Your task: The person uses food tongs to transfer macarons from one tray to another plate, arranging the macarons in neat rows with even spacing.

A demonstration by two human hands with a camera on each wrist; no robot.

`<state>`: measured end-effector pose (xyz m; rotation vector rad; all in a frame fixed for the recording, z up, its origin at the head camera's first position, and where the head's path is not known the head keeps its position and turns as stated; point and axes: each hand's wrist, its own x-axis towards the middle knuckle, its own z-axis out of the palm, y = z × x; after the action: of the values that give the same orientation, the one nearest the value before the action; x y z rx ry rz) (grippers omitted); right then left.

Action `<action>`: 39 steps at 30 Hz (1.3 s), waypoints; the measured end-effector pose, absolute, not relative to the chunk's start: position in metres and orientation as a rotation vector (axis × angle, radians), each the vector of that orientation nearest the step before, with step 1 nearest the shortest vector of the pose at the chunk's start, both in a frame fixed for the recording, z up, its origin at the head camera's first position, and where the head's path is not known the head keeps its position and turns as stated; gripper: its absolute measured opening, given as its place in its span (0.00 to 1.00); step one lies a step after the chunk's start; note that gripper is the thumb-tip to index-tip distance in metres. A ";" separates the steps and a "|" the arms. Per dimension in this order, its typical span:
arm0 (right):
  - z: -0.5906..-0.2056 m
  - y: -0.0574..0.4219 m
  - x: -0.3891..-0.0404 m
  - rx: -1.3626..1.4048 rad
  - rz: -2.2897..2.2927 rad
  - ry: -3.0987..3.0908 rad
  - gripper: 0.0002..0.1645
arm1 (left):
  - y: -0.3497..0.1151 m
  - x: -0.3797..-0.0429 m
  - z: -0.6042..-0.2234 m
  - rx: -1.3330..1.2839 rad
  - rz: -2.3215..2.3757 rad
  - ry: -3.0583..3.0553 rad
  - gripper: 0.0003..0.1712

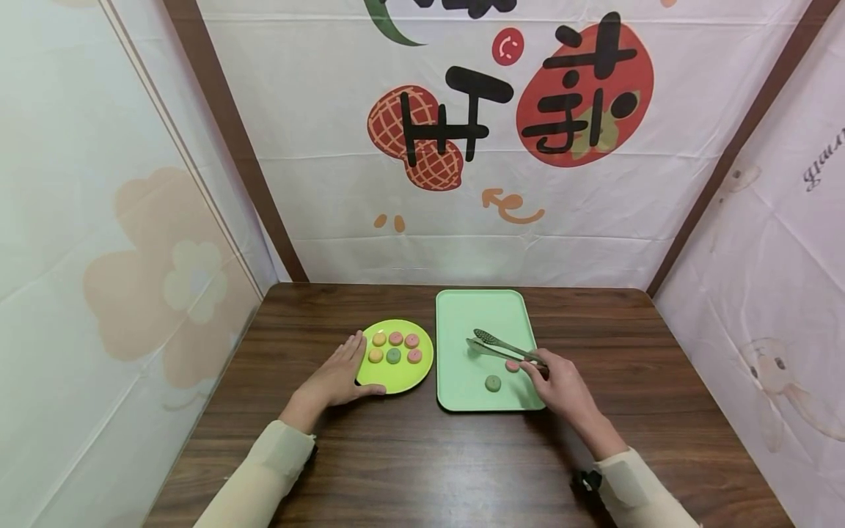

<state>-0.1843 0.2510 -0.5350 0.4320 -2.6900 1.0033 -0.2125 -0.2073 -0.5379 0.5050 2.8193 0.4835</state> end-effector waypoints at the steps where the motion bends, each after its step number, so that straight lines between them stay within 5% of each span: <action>1: -0.535 0.250 -0.184 0.443 1.003 -2.681 0.10 | -0.207 -0.212 -0.538 0.504 0.484 2.819 0.73; 39: -0.533 0.197 -0.187 0.704 1.129 -2.602 0.10 | -0.208 -0.213 -0.539 0.509 0.468 2.822 0.74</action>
<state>-0.1872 0.1965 -0.5331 0.7044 -2.6017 1.1288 -0.2130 -0.2076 -0.5387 0.5091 2.8220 0.4679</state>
